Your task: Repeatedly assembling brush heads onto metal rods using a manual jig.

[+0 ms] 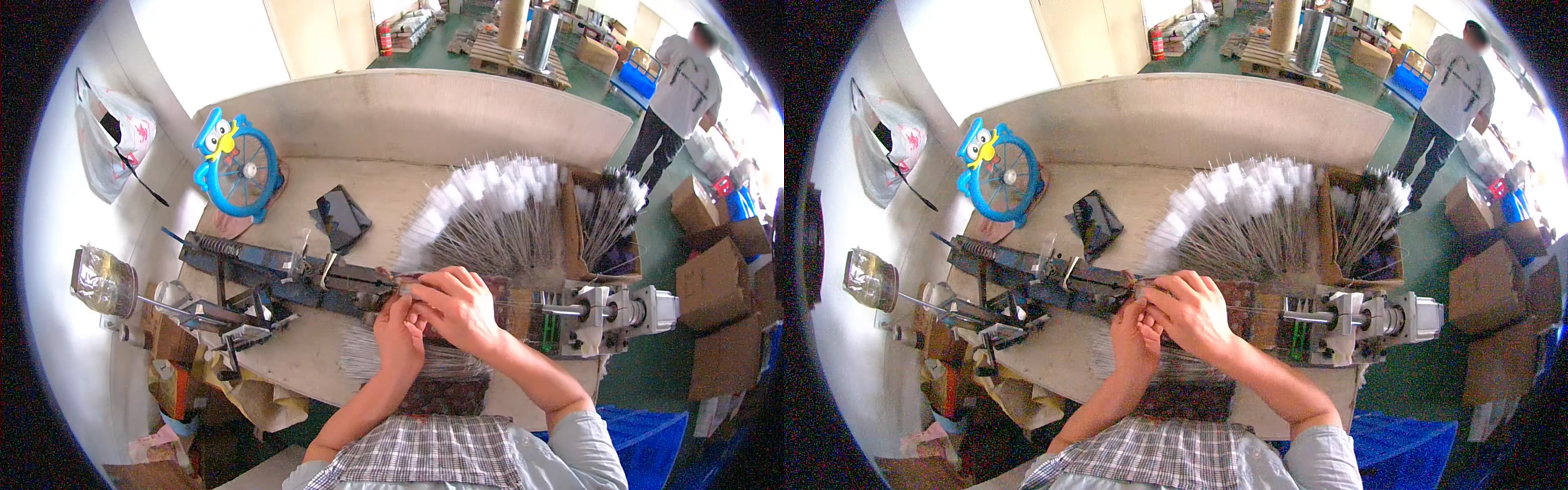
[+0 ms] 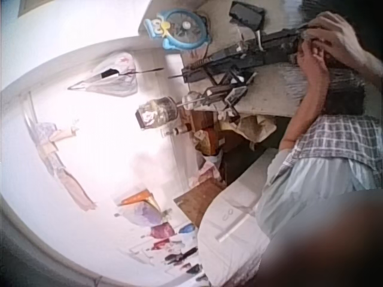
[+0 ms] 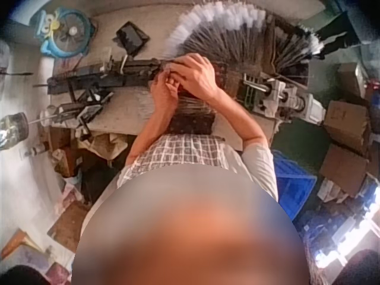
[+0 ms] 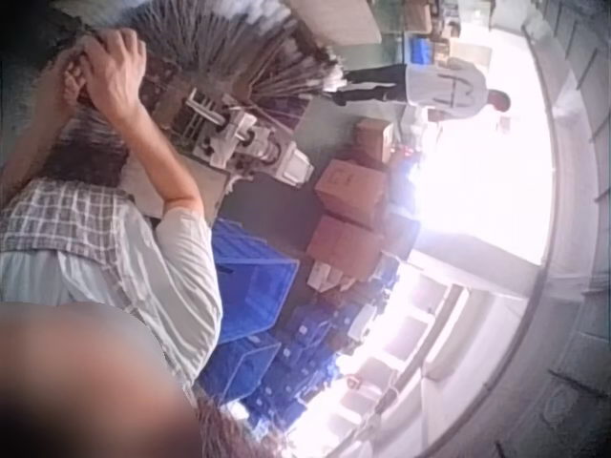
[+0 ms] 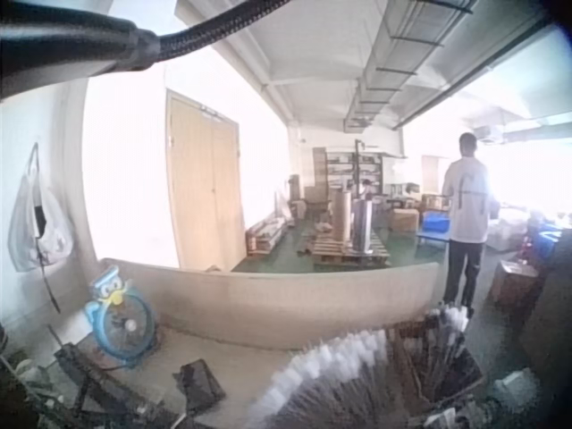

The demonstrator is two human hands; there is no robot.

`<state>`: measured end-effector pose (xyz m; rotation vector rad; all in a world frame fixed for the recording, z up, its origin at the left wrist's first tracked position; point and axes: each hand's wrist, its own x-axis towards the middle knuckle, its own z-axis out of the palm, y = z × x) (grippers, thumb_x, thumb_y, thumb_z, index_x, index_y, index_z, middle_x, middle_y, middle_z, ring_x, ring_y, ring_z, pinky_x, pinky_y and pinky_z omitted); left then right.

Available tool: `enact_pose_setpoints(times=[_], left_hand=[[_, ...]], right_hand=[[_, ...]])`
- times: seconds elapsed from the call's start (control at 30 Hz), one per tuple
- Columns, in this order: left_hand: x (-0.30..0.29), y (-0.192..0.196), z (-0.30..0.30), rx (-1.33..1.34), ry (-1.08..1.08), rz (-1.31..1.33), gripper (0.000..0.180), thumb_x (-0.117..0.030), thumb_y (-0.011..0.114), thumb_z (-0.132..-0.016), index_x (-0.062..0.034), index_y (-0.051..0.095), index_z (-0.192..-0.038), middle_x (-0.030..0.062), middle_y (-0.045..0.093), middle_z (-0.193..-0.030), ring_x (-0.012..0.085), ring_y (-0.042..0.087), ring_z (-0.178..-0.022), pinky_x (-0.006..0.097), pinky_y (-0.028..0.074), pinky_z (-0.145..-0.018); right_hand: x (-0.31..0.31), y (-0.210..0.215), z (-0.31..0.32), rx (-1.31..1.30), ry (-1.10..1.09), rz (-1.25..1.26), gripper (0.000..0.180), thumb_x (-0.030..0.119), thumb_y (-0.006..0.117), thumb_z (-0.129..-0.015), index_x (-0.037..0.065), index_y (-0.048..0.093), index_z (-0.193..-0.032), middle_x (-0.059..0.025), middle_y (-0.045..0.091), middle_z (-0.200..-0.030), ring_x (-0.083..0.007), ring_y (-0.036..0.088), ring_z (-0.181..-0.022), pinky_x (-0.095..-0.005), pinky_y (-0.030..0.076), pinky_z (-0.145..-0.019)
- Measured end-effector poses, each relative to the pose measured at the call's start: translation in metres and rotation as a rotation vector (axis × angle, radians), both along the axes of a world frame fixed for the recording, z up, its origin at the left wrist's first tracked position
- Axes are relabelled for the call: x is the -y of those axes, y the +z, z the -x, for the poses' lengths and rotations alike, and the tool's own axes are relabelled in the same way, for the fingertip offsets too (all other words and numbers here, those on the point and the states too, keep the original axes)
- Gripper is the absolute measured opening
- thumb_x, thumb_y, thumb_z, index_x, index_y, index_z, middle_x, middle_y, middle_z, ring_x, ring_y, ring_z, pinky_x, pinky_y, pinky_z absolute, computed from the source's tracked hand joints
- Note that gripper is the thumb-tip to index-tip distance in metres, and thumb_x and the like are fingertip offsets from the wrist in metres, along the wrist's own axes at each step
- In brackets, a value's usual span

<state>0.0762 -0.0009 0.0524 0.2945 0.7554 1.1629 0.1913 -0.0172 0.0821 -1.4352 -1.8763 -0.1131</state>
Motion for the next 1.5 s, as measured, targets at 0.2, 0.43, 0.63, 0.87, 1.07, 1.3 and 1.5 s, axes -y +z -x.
enact_pose_setpoints(times=[0.2, 0.43, 0.63, 0.87, 1.07, 1.3, 1.5], left_hand=[[-0.001, -0.008, 0.006, 0.113, -0.029, -0.027, 0.007, -0.011, 0.053, -0.088, -0.0045, 0.055, -0.091, 0.0046, 0.06, -0.093, 0.0129, 0.059, -0.084, 0.028, 0.048, -0.076], [0.0, -0.011, 0.005, 0.059, -0.038, -0.06, 0.008, -0.009, 0.054, -0.087, -0.004, 0.056, -0.093, 0.0042, 0.06, -0.093, 0.0125, 0.058, -0.083, 0.027, 0.048, -0.076], [0.0, -0.015, 0.004, 0.017, -0.065, -0.093, 0.01, -0.005, 0.054, -0.086, -0.0041, 0.057, -0.095, 0.004, 0.061, -0.095, 0.0123, 0.059, -0.084, 0.027, 0.047, -0.077], [0.0, -0.006, 0.0, -0.02, -0.026, -0.06, 0.006, -0.004, 0.056, -0.085, -0.0047, 0.056, -0.091, 0.0037, 0.06, -0.09, 0.0122, 0.058, -0.081, 0.027, 0.048, -0.074], [0.0, -0.007, 0.0, -0.028, -0.007, -0.037, 0.005, -0.003, 0.058, -0.082, -0.0051, 0.056, -0.086, 0.0038, 0.06, -0.085, 0.013, 0.059, -0.078, 0.026, 0.049, -0.072], [-0.001, -0.01, 0.001, -0.044, -0.054, -0.066, 0.015, -0.003, 0.058, -0.082, -0.004, 0.054, -0.096, 0.0047, 0.06, -0.092, 0.0152, 0.06, -0.084, 0.029, 0.049, -0.078], [-0.001, 0.001, 0.007, 0.07, -0.039, 0.02, 0.036, -0.035, 0.045, -0.092, -0.0028, 0.052, -0.106, 0.0099, 0.059, -0.101, 0.0221, 0.057, -0.094, 0.038, 0.047, -0.086]], right_hand=[[0.0, 0.001, -0.001, -0.009, 0.001, 0.012, 0.026, 0.023, 0.067, -0.067, 0.016, 0.066, -0.092, 0.0015, 0.06, -0.095, -0.0187, 0.056, -0.089, -0.0334, 0.044, -0.074], [0.001, 0.002, -0.002, -0.047, -0.015, 0.004, 0.026, 0.017, 0.07, -0.066, 0.012, 0.068, -0.091, -0.0013, 0.064, -0.093, -0.0205, 0.059, -0.086, -0.0336, 0.046, -0.072], [0.003, 0.001, -0.005, -0.038, -0.013, -0.011, 0.027, 0.016, 0.071, -0.065, 0.013, 0.069, -0.091, -0.0009, 0.064, -0.092, -0.0193, 0.06, -0.084, -0.0325, 0.046, -0.069], [0.007, 0.004, -0.009, 0.005, -0.018, -0.013, 0.027, 0.017, 0.072, -0.064, 0.013, 0.069, -0.09, 0.0002, 0.063, -0.092, -0.0185, 0.059, -0.084, -0.0323, 0.045, -0.068], [0.008, 0.006, -0.009, -0.005, -0.024, 0.0, 0.024, 0.017, 0.072, -0.064, 0.012, 0.068, -0.088, 0.0, 0.063, -0.092, -0.0183, 0.059, -0.083, -0.0321, 0.045, -0.068], [0.01, 0.008, -0.013, -0.004, -0.024, 0.005, 0.027, 0.019, 0.072, -0.065, 0.012, 0.067, -0.09, -0.0005, 0.063, -0.093, -0.0192, 0.059, -0.084, -0.0325, 0.045, -0.07], [0.023, 0.02, -0.02, 0.173, -0.102, 0.172, 0.026, 0.019, 0.068, -0.07, 0.009, 0.064, -0.094, -0.0012, 0.061, -0.088, -0.0215, 0.055, -0.09, -0.036, 0.043, -0.078]])
